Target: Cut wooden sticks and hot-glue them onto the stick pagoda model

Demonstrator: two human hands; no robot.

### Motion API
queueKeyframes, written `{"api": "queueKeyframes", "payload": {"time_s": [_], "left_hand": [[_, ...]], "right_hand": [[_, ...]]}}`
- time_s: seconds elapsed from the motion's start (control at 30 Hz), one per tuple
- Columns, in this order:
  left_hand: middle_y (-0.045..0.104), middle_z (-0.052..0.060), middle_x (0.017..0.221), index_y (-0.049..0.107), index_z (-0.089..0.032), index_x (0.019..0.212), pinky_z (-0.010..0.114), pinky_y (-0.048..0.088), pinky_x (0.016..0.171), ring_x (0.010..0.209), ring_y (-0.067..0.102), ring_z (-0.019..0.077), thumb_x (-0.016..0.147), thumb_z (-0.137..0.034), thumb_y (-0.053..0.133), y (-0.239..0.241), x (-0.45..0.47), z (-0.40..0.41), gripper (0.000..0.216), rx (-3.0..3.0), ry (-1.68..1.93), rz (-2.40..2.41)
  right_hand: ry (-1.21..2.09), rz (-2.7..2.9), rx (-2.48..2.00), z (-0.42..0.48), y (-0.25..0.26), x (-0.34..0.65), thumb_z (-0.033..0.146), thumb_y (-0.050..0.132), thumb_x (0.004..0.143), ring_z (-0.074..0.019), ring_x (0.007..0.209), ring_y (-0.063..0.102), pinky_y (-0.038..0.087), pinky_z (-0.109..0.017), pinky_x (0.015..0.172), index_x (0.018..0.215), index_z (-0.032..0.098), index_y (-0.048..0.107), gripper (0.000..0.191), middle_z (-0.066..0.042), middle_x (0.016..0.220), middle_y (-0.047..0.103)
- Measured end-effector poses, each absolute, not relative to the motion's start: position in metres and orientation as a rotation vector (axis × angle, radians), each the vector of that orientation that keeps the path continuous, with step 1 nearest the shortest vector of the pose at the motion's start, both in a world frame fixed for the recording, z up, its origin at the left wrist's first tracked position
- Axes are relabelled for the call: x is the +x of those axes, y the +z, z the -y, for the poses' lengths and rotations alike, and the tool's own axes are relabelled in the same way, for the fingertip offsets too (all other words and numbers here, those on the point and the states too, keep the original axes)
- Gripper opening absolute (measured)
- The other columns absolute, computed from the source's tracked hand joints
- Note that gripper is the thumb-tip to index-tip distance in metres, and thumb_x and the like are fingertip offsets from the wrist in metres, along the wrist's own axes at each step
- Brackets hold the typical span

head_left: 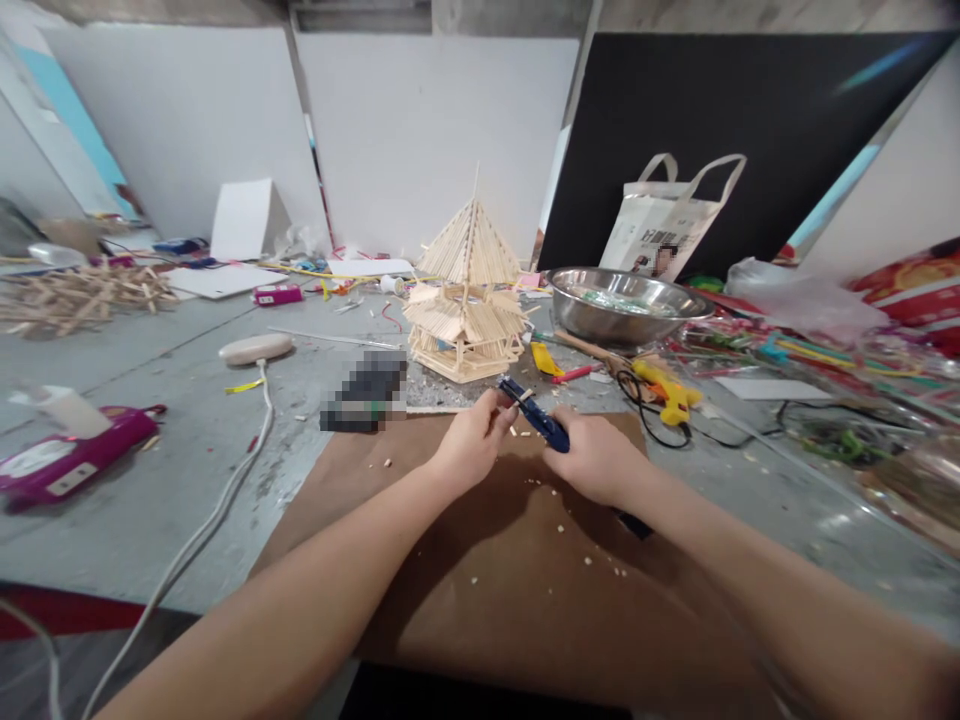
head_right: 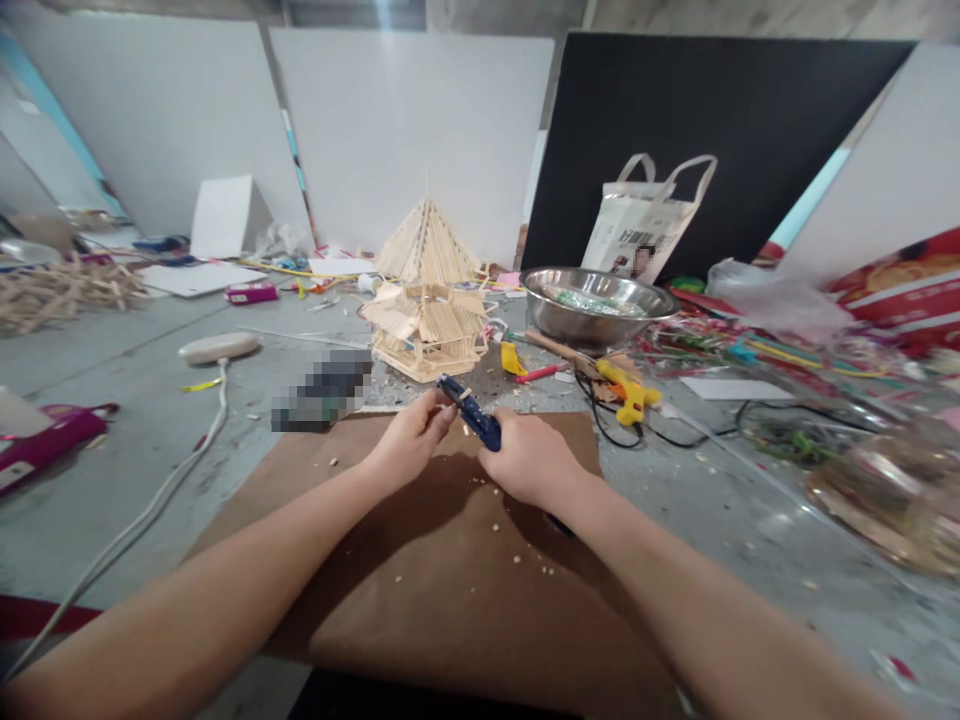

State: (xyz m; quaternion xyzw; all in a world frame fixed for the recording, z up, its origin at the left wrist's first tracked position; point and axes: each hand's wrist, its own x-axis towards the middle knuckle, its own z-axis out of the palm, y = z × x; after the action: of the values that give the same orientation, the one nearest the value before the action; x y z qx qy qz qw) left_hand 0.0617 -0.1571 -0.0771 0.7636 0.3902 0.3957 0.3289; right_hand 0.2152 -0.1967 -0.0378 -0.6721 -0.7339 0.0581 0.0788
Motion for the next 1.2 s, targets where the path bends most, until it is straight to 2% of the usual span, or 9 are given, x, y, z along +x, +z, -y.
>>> {"api": "queueKeyframes", "payload": {"time_s": [0.17,0.27,0.43,0.83,1.03,1.2], "left_hand": [[0.056,0.004,0.069,0.047,-0.018,0.080,0.024,0.036,0.056,0.062,0.051,0.0149,0.082,-0.035,0.032,-0.075,0.063,0.161,0.023,2.117,0.879,-1.387],[0.060,0.007,0.074,0.048,-0.020,0.085,0.027,0.038,0.057,0.067,0.056,0.0191,0.083,-0.034,0.027,-0.073,0.064,0.165,0.025,2.183,0.652,-1.501],[0.062,0.010,0.081,0.047,-0.022,0.094,0.031,0.041,0.058,0.072,0.059,0.0240,0.082,-0.032,0.026,-0.071,0.063,0.168,0.026,2.286,0.332,-1.650],[0.062,0.009,0.082,0.044,-0.022,0.095,0.030,0.042,0.059,0.073,0.060,0.0225,0.077,-0.021,0.033,-0.076,0.063,0.169,0.021,2.392,0.203,-1.683],[0.062,0.009,0.084,0.044,-0.020,0.096,0.028,0.042,0.061,0.075,0.060,0.0210,0.078,-0.022,0.031,-0.074,0.063,0.170,0.022,2.380,0.175,-1.690],[0.062,0.007,0.082,0.044,-0.022,0.094,0.031,0.043,0.059,0.074,0.060,0.0238,0.076,-0.020,0.033,-0.077,0.063,0.169,0.021,2.409,0.213,-1.681]], "right_hand": [[0.725,2.007,-2.013,0.195,-0.033,0.208,0.022,0.046,0.063,-0.0148,0.058,0.051,0.033,-0.023,0.052,0.064,0.018,0.050,0.006,-0.002,0.061,0.057],[1.093,1.900,-2.058,0.194,-0.035,0.204,0.021,0.043,0.062,-0.0124,0.045,0.049,0.034,-0.022,0.045,0.052,0.017,0.046,0.011,-0.002,0.048,0.053],[1.477,1.697,-2.036,0.192,-0.042,0.200,0.020,0.041,0.061,-0.0084,0.033,0.044,0.037,-0.021,0.038,0.051,0.016,0.044,0.012,0.000,0.044,0.053],[1.554,1.567,-2.118,0.189,-0.041,0.193,0.017,0.043,0.058,-0.0121,0.030,0.045,0.039,-0.023,0.034,0.038,0.016,0.040,0.020,0.000,0.028,0.041],[1.560,1.560,-2.158,0.188,-0.040,0.192,0.018,0.043,0.057,-0.0134,0.031,0.046,0.039,-0.024,0.034,0.039,0.017,0.041,0.018,0.000,0.027,0.040],[1.561,1.561,-2.158,0.189,-0.039,0.192,0.018,0.042,0.058,-0.0132,0.032,0.046,0.039,-0.024,0.034,0.039,0.017,0.040,0.019,0.001,0.027,0.039]]}}
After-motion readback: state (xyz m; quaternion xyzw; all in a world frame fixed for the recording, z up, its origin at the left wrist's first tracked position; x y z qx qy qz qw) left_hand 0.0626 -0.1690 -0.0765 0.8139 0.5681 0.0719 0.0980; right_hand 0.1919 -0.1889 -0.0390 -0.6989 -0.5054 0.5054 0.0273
